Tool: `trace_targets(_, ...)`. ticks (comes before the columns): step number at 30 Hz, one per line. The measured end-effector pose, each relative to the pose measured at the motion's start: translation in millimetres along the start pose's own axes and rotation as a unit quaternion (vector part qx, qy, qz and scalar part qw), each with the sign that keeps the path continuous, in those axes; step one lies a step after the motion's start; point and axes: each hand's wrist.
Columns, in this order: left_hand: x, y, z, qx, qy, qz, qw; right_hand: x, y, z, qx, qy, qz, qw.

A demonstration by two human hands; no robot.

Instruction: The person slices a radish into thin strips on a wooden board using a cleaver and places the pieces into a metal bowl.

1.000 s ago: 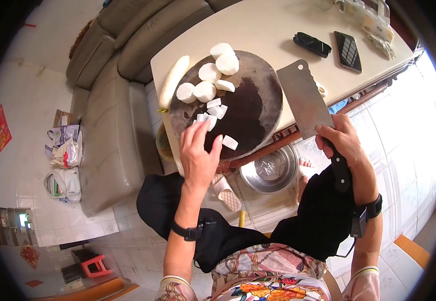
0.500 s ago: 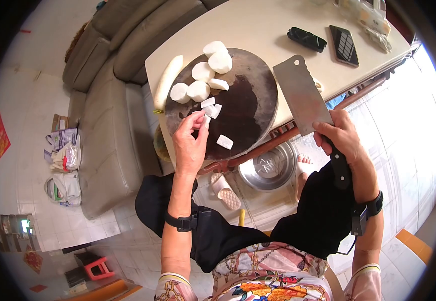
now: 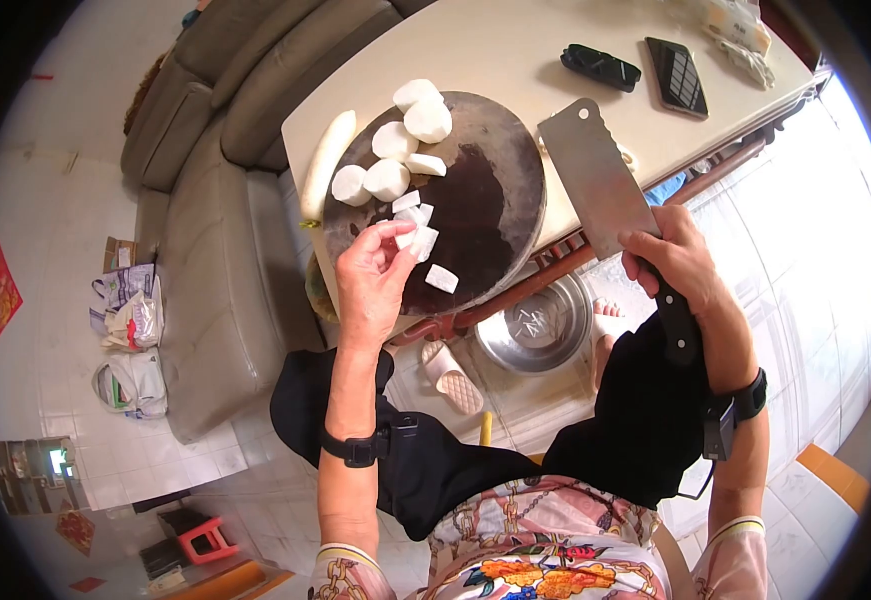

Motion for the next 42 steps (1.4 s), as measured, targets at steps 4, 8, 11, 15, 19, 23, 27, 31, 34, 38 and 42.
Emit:
trace_targets(4,6,3,1,-0.05,-0.002,-0.025,0.998,0,1,1,0.0,0.003,0.006,1.0)
trace_targets(8,14,8,0,-0.067,0.019,-0.039,0.997,1,0,2,0.003,0.003,0.012,1.0)
trace_targets(11,13,14,6,-0.028,0.203,-0.082,0.975,-1,1,4,0.006,0.01,0.002,1.0)
trace_targets(15,11,24,10,0.086,0.265,-0.153,0.948,-1,0,3,0.011,-0.002,0.006,1.0)
trace_targets(19,8,30,10,0.089,0.286,-0.238,0.924,-1,-1,3,0.008,0.005,0.008,1.0)
trace_targets(23,5,30,9,0.069,0.257,-0.252,0.93,-1,-1,2,-0.003,0.0,0.009,1.0)
trace_targets(27,4,27,7,0.073,0.222,-0.228,0.945,-1,0,4,0.006,-0.004,0.011,1.0)
trace_targets(31,5,25,13,0.083,0.256,-0.238,0.933,3,-2,-1,0.001,0.013,0.024,1.0)
trace_targets(34,5,23,16,0.058,0.268,-0.239,0.932,2,-1,1,0.0,0.013,0.017,1.0)
trace_targets(38,3,23,11,0.083,0.263,-0.223,0.935,1,-1,3,0.003,0.007,0.025,1.0)
trace_targets(42,4,29,0,0.002,0.085,-0.118,0.989,-4,-1,4,0.017,-0.008,0.005,1.0)
Point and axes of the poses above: each hand's wrist, its own y-axis towards the middle knuckle, its own x-axis out of the palm, z = x × y
